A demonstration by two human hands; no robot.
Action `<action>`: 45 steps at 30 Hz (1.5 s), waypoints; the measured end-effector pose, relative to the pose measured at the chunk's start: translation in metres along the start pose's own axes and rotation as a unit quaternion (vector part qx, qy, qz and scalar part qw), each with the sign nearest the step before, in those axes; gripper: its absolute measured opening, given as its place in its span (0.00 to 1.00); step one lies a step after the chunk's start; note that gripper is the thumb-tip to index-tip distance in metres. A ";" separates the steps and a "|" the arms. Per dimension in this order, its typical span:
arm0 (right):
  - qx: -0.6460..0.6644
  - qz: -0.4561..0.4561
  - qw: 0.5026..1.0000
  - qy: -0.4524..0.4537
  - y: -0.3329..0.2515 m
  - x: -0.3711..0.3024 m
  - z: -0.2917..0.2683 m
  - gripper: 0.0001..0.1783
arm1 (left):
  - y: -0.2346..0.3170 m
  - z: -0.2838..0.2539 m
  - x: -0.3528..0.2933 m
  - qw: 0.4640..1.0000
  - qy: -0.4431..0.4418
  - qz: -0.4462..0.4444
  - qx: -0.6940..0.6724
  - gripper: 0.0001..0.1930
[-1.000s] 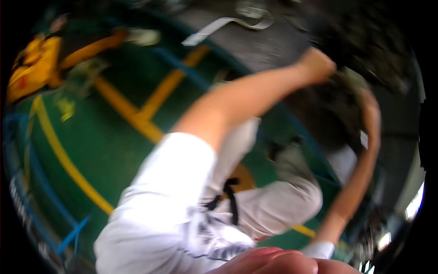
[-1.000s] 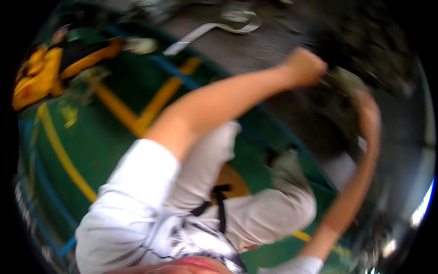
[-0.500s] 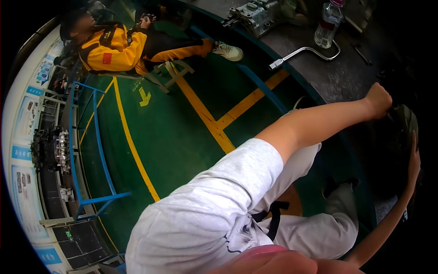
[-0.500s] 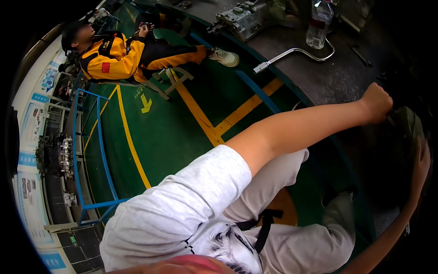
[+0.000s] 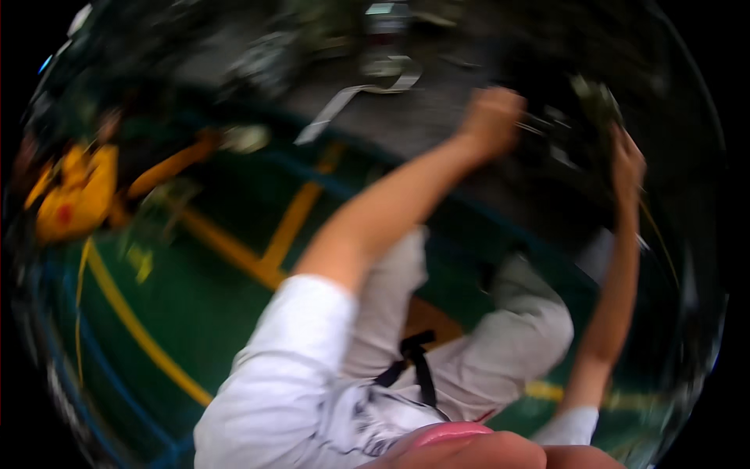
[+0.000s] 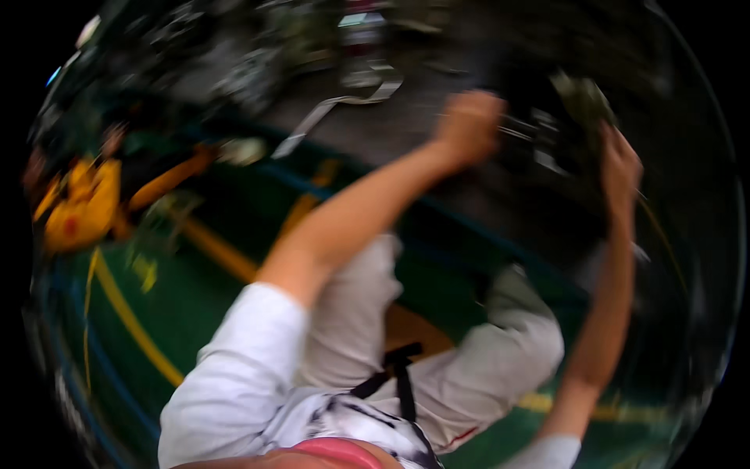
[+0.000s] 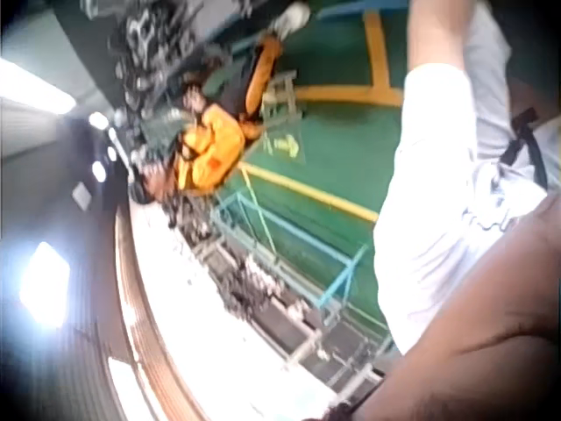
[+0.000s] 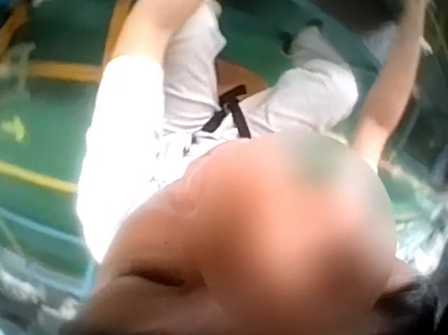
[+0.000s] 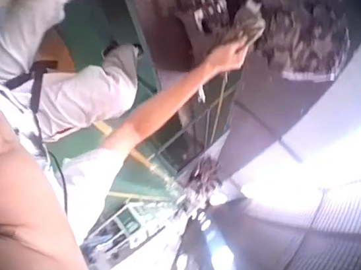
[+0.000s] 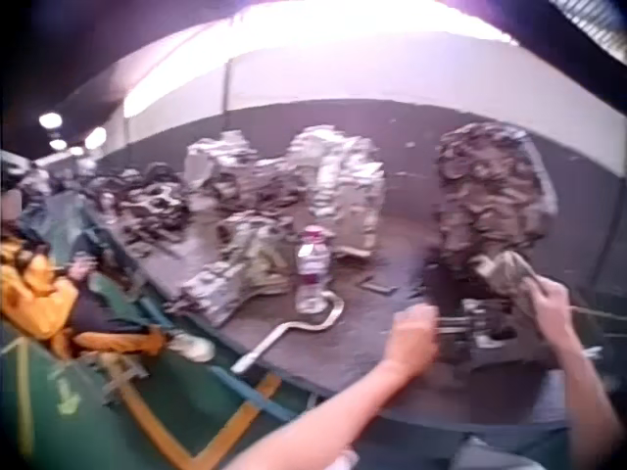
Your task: The person assembles a transmission gear shaft assembly on a workbench, sliding and aligning the gears on the shaft and positioning the assembly into the metal casing by hand.
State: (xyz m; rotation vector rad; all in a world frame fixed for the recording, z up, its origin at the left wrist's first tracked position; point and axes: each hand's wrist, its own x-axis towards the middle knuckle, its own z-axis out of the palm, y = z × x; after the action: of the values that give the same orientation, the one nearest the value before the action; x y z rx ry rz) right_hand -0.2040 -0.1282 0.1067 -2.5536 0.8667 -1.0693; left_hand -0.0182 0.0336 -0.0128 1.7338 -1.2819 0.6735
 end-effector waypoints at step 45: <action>-0.461 0.400 0.746 0.266 0.250 -0.399 -0.471 0.24 | 0.014 -0.014 0.013 0.990 -0.037 0.130 0.043 0.20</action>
State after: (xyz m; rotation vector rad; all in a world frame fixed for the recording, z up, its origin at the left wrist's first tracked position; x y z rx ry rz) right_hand -0.8684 -0.0810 0.1044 -1.8438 2.8971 -1.2047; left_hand -0.0258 0.0379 0.0094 1.6883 -1.5685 0.8300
